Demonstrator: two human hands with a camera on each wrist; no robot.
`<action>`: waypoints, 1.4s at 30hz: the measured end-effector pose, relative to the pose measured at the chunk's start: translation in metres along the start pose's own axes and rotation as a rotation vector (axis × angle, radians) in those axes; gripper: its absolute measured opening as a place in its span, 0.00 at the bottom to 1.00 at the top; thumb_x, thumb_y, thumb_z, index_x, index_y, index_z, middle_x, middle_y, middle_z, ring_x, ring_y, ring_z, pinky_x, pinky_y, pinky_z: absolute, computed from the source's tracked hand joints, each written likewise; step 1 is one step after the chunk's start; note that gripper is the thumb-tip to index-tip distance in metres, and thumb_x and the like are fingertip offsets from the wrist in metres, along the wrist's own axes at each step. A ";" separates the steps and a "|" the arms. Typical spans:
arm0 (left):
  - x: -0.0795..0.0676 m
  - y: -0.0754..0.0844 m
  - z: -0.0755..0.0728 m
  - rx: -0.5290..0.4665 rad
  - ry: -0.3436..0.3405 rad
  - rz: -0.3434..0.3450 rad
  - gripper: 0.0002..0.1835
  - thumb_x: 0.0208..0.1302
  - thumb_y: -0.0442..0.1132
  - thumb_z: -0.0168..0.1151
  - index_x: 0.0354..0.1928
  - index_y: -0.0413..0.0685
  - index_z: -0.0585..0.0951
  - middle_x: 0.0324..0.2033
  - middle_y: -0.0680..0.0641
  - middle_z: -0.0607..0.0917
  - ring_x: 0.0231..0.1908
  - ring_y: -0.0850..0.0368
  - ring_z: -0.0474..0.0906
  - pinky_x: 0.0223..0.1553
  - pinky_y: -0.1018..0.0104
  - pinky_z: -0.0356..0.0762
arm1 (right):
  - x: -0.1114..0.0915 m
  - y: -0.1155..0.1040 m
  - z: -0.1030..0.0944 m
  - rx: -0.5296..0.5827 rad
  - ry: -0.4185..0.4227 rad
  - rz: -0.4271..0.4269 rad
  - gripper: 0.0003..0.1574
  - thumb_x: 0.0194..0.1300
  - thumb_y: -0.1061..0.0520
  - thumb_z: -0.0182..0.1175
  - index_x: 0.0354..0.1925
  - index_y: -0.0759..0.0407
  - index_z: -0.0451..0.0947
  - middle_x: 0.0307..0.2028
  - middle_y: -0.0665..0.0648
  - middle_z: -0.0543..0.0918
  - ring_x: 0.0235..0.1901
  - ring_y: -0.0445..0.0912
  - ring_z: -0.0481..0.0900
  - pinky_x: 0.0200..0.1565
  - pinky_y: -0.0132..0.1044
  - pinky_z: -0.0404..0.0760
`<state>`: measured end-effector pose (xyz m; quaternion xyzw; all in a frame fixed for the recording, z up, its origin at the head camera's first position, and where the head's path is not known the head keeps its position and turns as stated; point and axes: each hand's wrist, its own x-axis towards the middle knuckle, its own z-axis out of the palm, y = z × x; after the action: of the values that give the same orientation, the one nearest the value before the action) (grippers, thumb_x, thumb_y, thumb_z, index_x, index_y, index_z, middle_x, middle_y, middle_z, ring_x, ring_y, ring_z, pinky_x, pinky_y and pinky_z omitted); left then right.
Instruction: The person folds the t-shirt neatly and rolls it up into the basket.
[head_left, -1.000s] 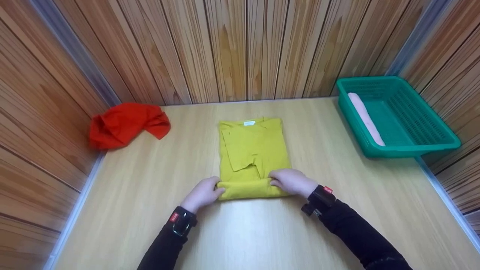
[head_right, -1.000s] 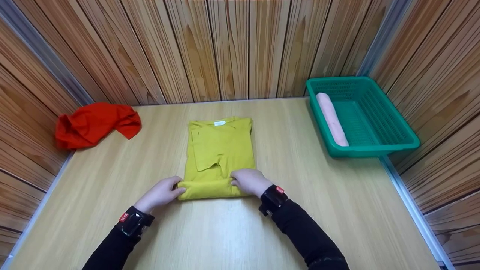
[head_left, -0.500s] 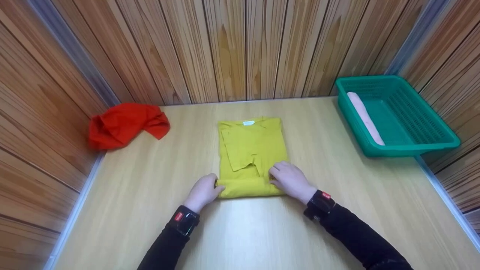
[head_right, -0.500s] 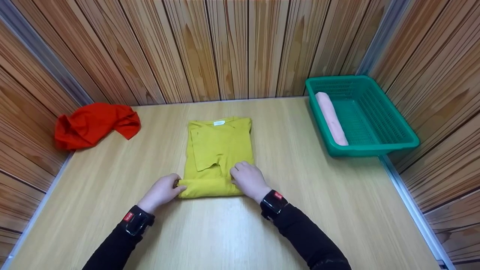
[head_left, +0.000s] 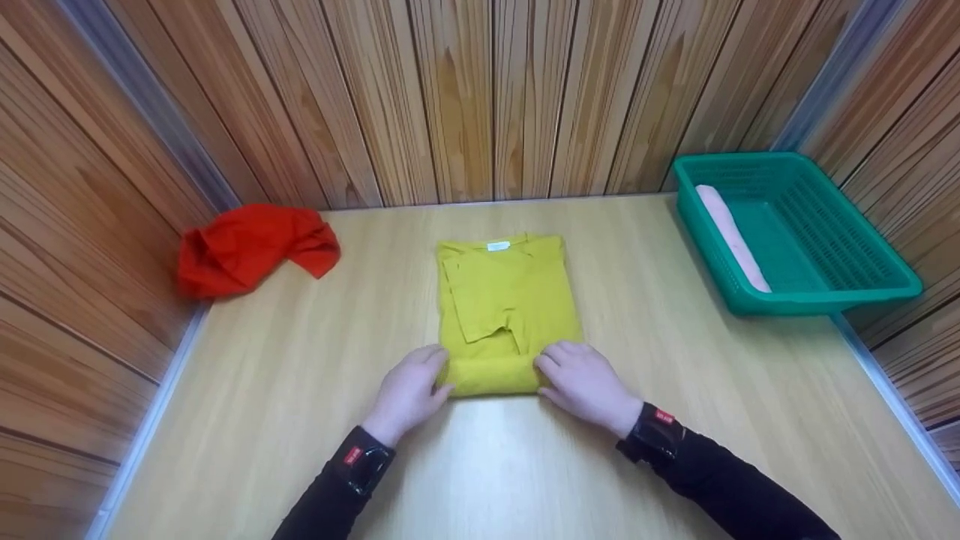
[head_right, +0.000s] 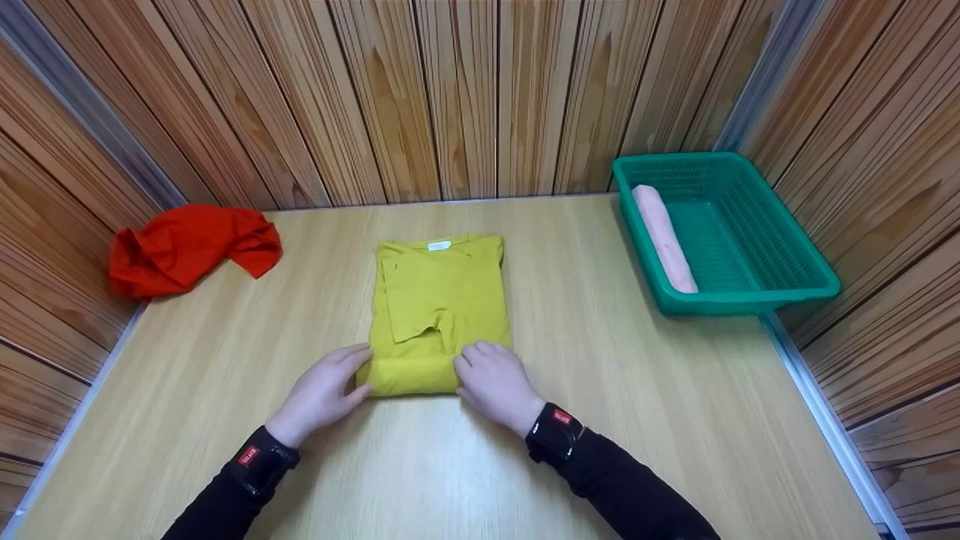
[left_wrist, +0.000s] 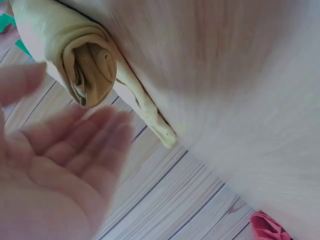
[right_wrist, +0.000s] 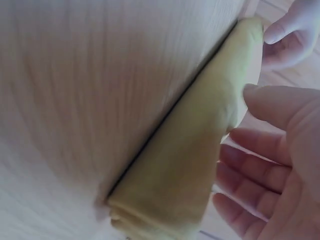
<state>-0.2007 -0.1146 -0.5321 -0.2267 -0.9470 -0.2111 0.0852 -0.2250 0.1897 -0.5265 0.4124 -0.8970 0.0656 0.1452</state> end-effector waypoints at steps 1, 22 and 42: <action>0.000 -0.001 0.000 -0.006 -0.011 0.032 0.28 0.58 0.39 0.71 0.57 0.31 0.77 0.56 0.32 0.78 0.57 0.38 0.75 0.61 0.47 0.71 | -0.001 -0.002 0.000 -0.009 -0.002 -0.002 0.25 0.55 0.50 0.73 0.47 0.60 0.79 0.43 0.57 0.81 0.45 0.53 0.79 0.47 0.47 0.80; 0.002 -0.007 0.011 0.010 -0.128 0.064 0.32 0.53 0.28 0.70 0.62 0.30 0.74 0.62 0.33 0.75 0.62 0.38 0.72 0.64 0.49 0.67 | 0.003 -0.010 0.016 -0.100 0.003 0.021 0.28 0.46 0.65 0.75 0.46 0.69 0.76 0.37 0.62 0.81 0.34 0.54 0.81 0.35 0.43 0.84; 0.005 -0.004 0.007 0.000 -0.108 0.100 0.15 0.54 0.30 0.68 0.45 0.38 0.84 0.39 0.43 0.81 0.40 0.46 0.79 0.44 0.52 0.80 | 0.004 -0.004 0.003 0.037 -0.020 -0.009 0.05 0.59 0.68 0.62 0.35 0.63 0.77 0.26 0.56 0.80 0.24 0.51 0.79 0.27 0.42 0.81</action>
<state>-0.2069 -0.1125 -0.5389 -0.2845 -0.9378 -0.1939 0.0445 -0.2255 0.1835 -0.5280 0.4196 -0.8952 0.0774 0.1288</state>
